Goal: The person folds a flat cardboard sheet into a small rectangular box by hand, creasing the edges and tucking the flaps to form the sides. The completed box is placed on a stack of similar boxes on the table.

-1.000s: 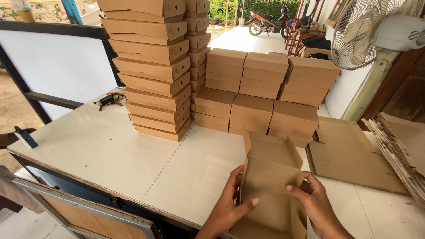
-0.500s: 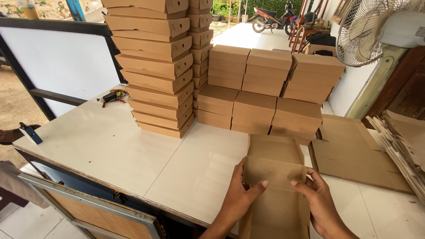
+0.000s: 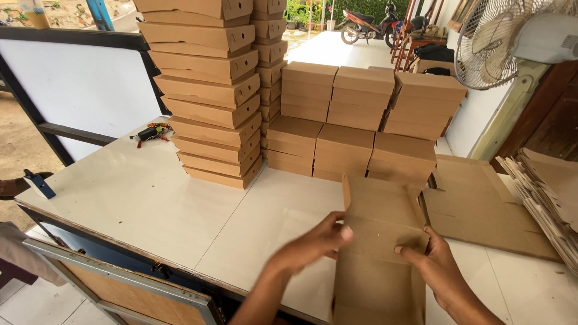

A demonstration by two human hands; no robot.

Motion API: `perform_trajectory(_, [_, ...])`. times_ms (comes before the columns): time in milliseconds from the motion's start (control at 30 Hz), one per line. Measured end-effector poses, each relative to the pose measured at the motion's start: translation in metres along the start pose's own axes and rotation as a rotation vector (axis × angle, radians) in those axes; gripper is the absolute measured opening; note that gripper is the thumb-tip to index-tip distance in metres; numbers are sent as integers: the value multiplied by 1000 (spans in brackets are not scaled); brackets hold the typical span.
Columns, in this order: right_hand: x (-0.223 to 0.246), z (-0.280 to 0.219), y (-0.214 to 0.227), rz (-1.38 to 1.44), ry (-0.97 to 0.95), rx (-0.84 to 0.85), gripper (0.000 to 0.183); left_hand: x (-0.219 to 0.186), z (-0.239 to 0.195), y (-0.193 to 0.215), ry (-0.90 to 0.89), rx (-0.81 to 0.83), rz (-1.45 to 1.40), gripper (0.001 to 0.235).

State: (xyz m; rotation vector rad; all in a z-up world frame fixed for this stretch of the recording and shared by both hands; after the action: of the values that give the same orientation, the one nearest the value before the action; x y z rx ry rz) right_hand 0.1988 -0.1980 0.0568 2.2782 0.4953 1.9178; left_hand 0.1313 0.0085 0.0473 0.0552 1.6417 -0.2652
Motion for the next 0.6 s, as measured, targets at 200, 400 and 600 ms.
perform_trajectory(200, [-20,18,-1,118,47,60,38,-37,26,-18,-132,53,-115,88])
perform_trajectory(400, [-9,7,-3,182,-53,7,47,-20,44,0,-178,-130,-9,73])
perform_trajectory(600, [-13,10,-9,-52,-46,159,86,-11,54,44,-244,-444,-128,36])
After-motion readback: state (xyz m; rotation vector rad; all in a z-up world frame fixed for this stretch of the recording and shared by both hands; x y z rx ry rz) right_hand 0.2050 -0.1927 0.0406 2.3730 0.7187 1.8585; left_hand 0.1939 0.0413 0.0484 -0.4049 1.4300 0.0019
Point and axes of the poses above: each hand's wrist, its own z-axis towards the middle knuckle, its own y-axis out of the back of the hand, x = y × z, the point moved 6 cm from there along z, towards the middle knuckle, and after that the axes turned 8 degrees about -z, right-handed, at the moved point
